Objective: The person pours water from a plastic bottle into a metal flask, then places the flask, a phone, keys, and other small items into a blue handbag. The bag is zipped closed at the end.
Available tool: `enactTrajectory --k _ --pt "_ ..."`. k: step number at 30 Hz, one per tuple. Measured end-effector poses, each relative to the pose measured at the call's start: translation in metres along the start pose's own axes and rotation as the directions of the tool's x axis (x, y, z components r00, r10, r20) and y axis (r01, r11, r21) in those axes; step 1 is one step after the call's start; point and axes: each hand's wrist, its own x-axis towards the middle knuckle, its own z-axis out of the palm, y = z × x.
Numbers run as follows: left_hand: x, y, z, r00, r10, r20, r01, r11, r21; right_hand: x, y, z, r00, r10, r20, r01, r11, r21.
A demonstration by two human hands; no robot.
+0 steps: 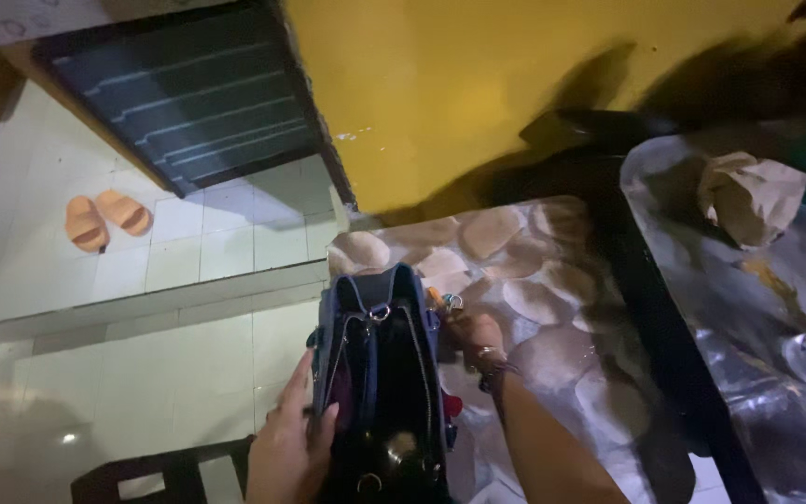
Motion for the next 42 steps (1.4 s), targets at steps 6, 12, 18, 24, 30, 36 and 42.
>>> enactTrajectory --k 6,12,18,24,30,36,42 --pt "0.000 0.025 0.004 0.924 0.370 -0.094 -0.350 0.920 0.178 -0.047 -0.015 -0.049 0.994 0.092 -0.063 -0.027 0.745 0.666" --pt "-0.006 0.053 -0.008 0.990 0.093 0.103 -0.123 0.928 0.351 -0.150 -0.092 -0.160 0.991 -0.034 -0.130 0.126 0.562 0.817" --pt "-0.016 0.047 -0.007 0.994 0.081 0.076 -0.103 0.935 0.340 -0.203 -0.186 -0.193 0.995 -0.098 0.021 -0.011 0.104 0.995" --pt "-0.012 0.015 0.006 0.997 0.027 0.071 -0.045 0.962 0.269 -0.210 -0.253 -0.121 0.845 -0.429 0.320 -0.379 -0.056 0.924" --pt "-0.011 0.000 -0.018 0.998 0.046 0.047 -0.054 0.981 0.189 -0.201 -0.263 -0.064 0.864 -0.020 0.503 -0.446 0.433 0.783" --pt "-0.007 -0.005 -0.043 0.997 -0.066 -0.033 0.069 0.992 0.101 -0.205 -0.242 -0.064 0.798 -0.069 0.599 -0.380 0.714 0.588" --pt "-0.005 -0.017 -0.049 0.996 -0.081 -0.024 0.083 0.992 0.097 -0.216 -0.255 -0.078 0.769 0.042 0.637 -0.285 0.915 0.285"
